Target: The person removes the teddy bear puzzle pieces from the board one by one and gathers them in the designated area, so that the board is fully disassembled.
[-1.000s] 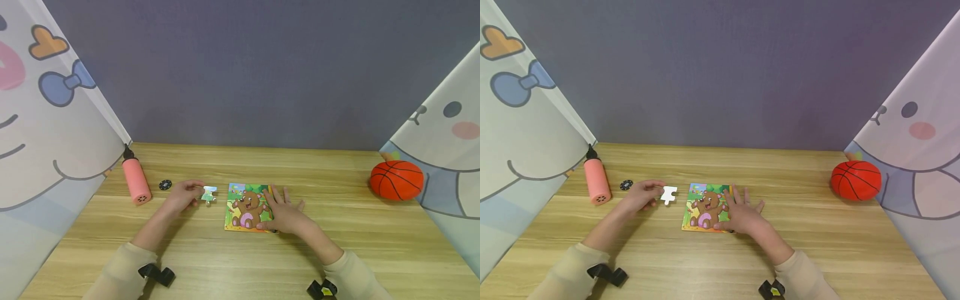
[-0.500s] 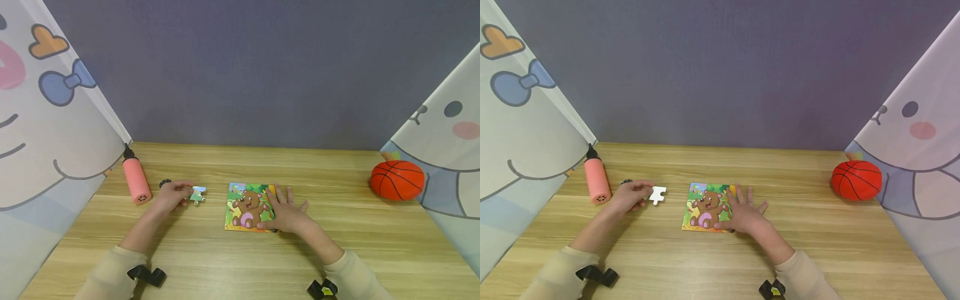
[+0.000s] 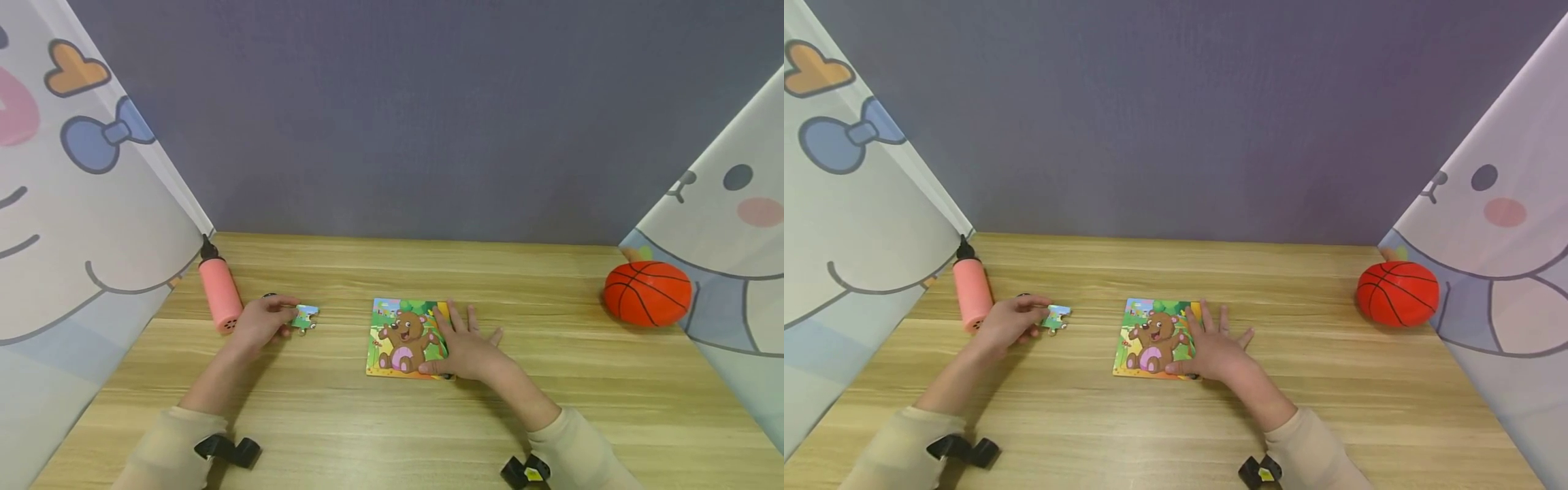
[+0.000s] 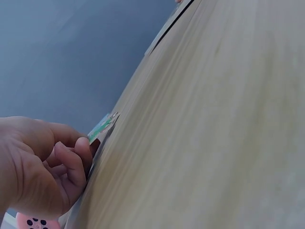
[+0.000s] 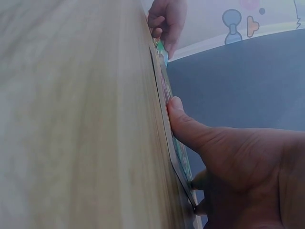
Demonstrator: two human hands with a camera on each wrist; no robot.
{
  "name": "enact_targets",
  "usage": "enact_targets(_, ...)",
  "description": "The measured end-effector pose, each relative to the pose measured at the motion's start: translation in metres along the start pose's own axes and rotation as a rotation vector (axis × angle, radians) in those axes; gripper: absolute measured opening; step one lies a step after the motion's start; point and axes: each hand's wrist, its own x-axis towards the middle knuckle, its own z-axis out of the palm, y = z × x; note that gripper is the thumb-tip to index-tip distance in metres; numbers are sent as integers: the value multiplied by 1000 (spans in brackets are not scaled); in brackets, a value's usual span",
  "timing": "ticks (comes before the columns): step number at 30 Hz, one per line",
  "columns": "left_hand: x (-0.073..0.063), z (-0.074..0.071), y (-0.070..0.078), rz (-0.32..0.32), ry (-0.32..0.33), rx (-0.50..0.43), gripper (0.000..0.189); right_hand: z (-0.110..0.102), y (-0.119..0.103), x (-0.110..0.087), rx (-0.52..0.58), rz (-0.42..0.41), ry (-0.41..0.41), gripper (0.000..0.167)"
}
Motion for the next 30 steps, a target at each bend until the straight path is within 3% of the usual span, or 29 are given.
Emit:
enact_targets(15, -2, -11, -2, -45, 6, -13, 35, 0, 0, 0, 8, -4, 1, 117)
enact_targets(30, -4, -7, 2, -54, 11, 17, 31, -1, 0, 1, 11, -7, 0, 117)
